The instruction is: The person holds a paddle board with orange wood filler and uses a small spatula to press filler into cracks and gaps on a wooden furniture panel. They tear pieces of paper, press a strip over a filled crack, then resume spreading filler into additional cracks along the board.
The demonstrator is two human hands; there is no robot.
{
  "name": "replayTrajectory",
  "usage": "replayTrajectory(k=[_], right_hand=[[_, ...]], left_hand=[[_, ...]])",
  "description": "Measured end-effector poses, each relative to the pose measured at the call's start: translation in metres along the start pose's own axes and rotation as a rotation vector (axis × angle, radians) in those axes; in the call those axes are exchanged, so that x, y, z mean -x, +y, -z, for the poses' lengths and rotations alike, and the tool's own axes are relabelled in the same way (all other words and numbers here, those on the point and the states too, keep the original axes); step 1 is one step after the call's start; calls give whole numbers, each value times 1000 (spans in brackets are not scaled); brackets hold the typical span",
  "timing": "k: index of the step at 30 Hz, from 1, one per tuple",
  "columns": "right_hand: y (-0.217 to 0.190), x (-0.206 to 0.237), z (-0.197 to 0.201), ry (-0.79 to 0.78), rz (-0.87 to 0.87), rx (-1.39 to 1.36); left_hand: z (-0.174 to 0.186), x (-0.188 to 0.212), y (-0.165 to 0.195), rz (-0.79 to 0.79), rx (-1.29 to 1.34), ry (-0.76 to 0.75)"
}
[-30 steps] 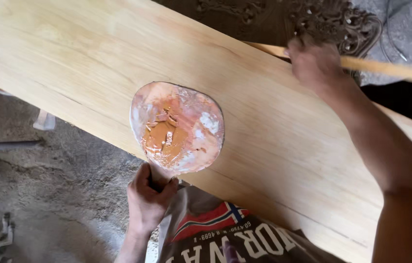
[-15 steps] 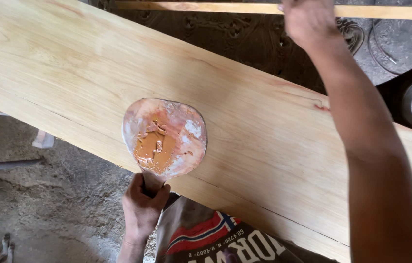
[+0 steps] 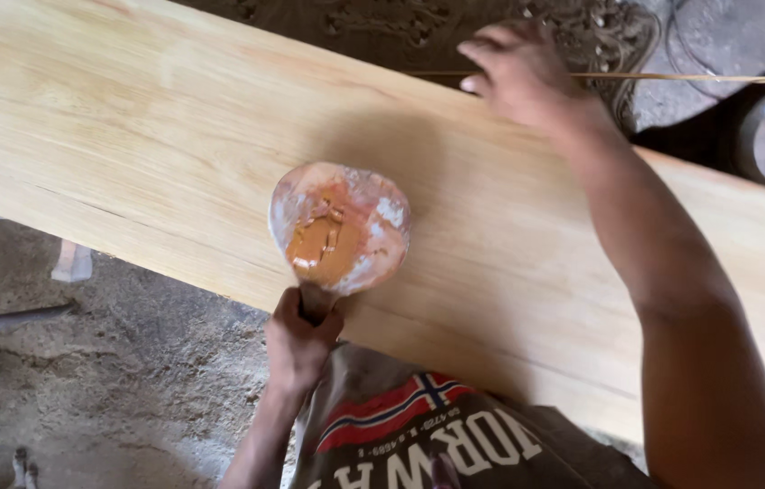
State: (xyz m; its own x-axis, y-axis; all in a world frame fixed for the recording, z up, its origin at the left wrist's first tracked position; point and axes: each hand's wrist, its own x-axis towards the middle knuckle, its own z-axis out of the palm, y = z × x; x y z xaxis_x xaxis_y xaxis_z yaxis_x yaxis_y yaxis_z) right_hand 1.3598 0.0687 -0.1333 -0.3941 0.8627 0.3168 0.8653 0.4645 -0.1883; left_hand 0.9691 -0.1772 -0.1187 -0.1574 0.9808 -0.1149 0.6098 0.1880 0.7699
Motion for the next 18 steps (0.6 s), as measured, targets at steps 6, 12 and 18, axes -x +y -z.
replayTrajectory(k=[6,12,18], right_hand=[[-54,46,108,207,88,-263],[-166,197,183,183,-352,-194],[-230,327,180,262,-899,-288]], left_hand=[[-2,11,39,-3,15,148],[20,3,30,-275,-169,122],[40,-4,21,-520,-467,193]])
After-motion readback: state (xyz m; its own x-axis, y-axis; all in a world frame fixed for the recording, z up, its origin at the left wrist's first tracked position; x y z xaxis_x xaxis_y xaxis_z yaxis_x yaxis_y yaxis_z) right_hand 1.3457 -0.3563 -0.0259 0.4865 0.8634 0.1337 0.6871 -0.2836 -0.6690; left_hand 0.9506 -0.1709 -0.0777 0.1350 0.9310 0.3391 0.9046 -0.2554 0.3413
